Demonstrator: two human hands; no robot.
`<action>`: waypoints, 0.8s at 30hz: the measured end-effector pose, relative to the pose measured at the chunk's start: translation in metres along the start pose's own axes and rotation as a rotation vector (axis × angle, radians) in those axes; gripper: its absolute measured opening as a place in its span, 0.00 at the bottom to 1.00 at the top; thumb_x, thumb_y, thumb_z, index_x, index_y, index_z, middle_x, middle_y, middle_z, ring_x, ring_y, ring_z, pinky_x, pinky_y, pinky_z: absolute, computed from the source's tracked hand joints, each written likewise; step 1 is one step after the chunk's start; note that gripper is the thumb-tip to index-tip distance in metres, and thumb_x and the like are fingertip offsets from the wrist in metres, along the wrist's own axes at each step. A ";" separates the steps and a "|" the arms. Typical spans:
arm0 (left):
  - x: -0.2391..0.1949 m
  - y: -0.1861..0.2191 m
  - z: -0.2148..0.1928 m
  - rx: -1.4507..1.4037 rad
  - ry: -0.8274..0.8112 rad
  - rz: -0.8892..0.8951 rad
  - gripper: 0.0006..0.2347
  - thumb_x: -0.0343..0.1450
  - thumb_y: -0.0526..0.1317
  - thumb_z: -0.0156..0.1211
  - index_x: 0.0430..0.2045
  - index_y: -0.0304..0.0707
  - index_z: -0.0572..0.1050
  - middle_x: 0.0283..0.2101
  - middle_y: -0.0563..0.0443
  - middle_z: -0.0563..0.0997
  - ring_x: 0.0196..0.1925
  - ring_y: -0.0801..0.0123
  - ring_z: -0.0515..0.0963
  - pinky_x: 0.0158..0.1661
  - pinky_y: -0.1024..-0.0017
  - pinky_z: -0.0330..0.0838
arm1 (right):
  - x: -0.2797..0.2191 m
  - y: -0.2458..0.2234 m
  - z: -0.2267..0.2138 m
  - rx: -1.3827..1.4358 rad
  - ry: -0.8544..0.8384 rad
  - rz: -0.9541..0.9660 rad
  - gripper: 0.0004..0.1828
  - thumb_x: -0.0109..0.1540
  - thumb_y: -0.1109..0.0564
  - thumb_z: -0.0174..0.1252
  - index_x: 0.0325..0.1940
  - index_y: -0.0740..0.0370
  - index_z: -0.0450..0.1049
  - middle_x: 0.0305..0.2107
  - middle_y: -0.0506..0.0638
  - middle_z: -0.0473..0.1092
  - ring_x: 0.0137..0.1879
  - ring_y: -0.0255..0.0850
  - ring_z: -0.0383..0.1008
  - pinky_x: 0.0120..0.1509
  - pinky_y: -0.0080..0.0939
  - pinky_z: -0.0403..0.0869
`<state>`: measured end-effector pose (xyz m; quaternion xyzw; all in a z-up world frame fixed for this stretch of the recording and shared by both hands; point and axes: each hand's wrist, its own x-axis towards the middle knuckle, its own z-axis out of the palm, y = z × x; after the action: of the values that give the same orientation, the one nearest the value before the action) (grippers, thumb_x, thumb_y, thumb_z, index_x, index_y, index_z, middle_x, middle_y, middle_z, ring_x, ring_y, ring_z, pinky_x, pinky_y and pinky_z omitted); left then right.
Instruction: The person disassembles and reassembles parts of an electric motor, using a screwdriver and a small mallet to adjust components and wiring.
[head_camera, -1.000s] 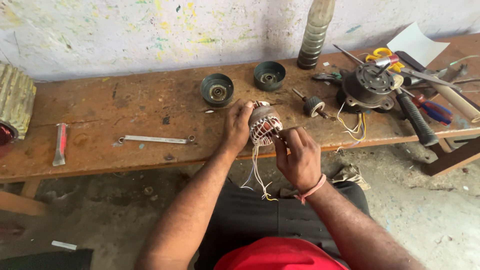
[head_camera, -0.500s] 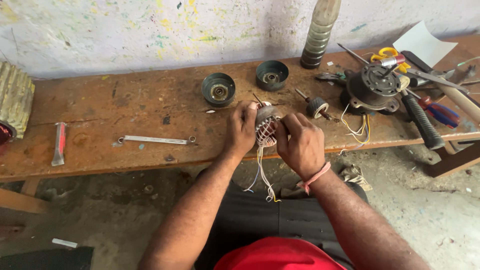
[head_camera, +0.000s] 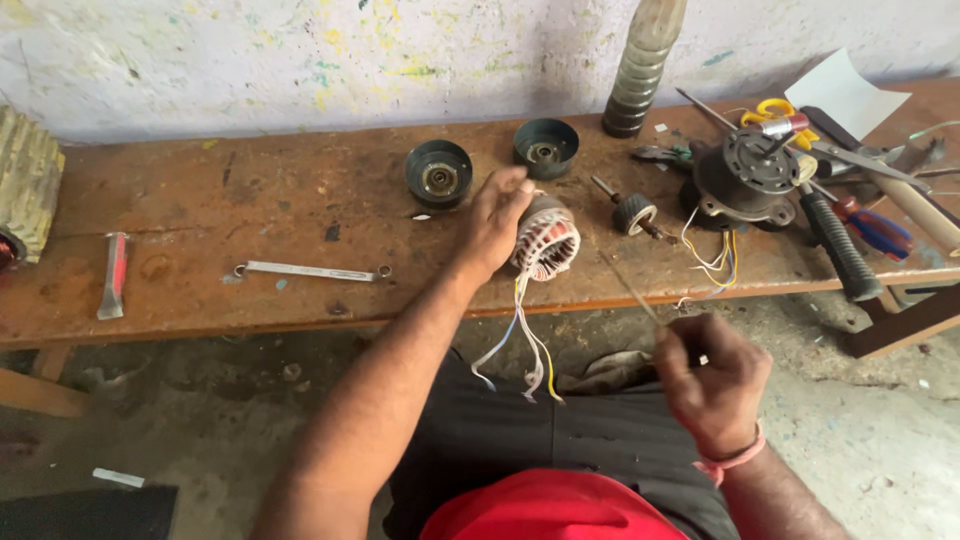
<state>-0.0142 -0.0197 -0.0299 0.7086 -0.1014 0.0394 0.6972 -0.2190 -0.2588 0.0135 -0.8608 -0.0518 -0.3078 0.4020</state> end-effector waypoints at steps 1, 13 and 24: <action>0.001 0.008 -0.001 -0.068 -0.148 -0.089 0.25 0.71 0.54 0.54 0.62 0.46 0.65 0.51 0.39 0.79 0.49 0.58 0.83 0.47 0.66 0.79 | -0.004 0.003 -0.003 -0.003 -0.002 0.002 0.04 0.62 0.62 0.63 0.33 0.65 0.75 0.23 0.51 0.73 0.26 0.37 0.74 0.34 0.38 0.71; 0.000 0.014 0.005 -0.307 -0.239 -0.103 0.31 0.65 0.53 0.67 0.61 0.38 0.67 0.50 0.29 0.77 0.47 0.51 0.83 0.46 0.56 0.82 | 0.010 -0.018 0.005 -0.021 0.041 -0.101 0.06 0.61 0.61 0.64 0.31 0.64 0.75 0.21 0.51 0.74 0.24 0.38 0.73 0.31 0.40 0.71; 0.008 0.016 0.004 0.246 -0.172 0.125 0.26 0.71 0.55 0.60 0.57 0.34 0.73 0.53 0.38 0.82 0.49 0.58 0.84 0.49 0.64 0.78 | 0.034 -0.031 0.039 -0.001 -0.079 -0.032 0.08 0.60 0.59 0.65 0.29 0.63 0.75 0.18 0.54 0.73 0.22 0.42 0.75 0.30 0.42 0.72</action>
<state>-0.0097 -0.0243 -0.0127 0.7818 -0.1988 0.0341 0.5900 -0.1833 -0.2154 0.0343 -0.8716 -0.0811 -0.2799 0.3941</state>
